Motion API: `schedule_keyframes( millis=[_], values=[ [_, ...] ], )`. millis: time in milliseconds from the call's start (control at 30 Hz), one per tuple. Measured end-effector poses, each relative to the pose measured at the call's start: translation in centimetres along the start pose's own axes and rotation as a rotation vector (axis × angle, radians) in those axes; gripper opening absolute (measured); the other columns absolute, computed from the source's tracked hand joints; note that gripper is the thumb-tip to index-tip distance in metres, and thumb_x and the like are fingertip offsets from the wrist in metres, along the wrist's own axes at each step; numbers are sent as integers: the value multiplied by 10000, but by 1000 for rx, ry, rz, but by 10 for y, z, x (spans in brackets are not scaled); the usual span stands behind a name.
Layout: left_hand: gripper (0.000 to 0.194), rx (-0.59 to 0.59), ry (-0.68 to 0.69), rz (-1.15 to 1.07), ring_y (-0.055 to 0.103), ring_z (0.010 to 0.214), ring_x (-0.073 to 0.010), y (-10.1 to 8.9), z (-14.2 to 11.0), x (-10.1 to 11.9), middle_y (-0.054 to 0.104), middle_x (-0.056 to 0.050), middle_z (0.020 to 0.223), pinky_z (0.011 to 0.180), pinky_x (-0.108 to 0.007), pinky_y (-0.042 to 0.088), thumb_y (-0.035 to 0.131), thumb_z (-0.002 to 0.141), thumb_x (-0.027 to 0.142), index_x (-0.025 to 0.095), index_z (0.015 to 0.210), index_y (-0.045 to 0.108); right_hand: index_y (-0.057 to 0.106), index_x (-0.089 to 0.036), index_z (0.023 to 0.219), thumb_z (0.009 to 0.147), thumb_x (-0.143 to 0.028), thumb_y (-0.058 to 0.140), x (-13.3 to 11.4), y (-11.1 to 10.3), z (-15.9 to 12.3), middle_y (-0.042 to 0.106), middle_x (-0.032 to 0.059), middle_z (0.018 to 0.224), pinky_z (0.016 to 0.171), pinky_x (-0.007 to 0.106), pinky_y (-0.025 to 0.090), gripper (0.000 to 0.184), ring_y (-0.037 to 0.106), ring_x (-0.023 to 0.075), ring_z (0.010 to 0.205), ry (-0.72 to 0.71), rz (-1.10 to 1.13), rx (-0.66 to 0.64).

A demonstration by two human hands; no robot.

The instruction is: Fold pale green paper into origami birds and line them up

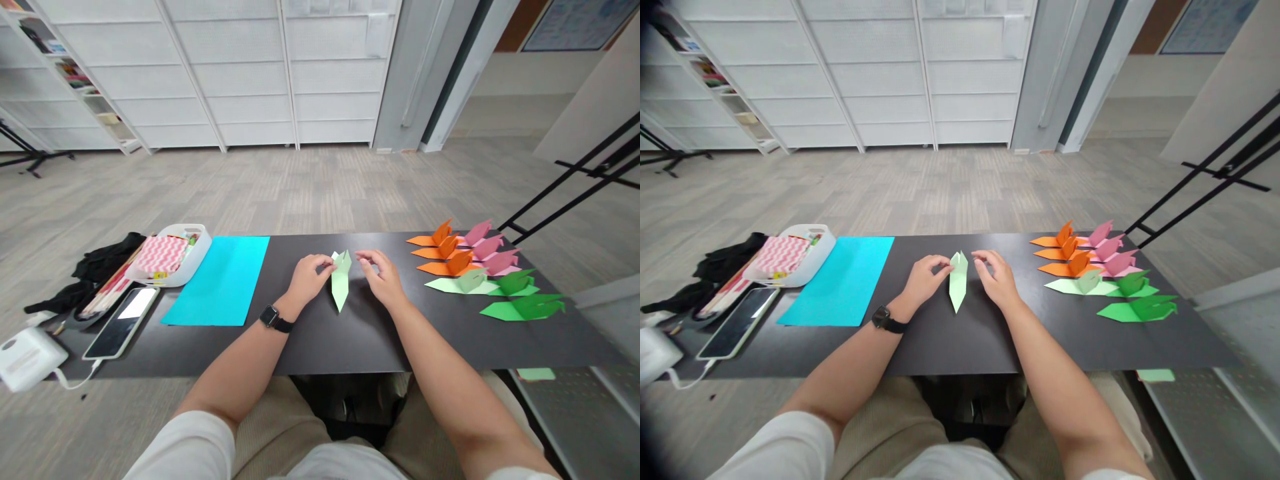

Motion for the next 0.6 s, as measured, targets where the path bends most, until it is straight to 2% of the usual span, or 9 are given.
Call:
schedule_keyframes(
  millis=[167, 600],
  values=[
    [44, -117, 76, 67, 702, 924, -200, 15, -1, 7, 809, -5, 995, 920, -367, 508, 747, 956, 244, 241, 990, 774, 729, -275, 1166, 1010, -343, 626, -3, -8, -2, 778, 57, 1072, 932, 417, 593, 199, 728, 227, 987, -30, 45, 92],
    [53, -188, 82, 40, 689, 916, -200, 22, -3, 11, 813, -3, 1000, 932, -377, 498, 731, 964, 262, 245, 953, 780, 731, -282, 1168, 945, -255, 661, -5, -7, -3, 781, 38, 1018, 899, 420, 613, 235, 735, 213, 912, -70, 31, 94]
  ],
)
Point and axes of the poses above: each hand's wrist, its own z-axis towards the middle knuckle, its own y-axis out of the palm, x = y × z, the point moved 10 cm from there along z, towards the middle knuckle
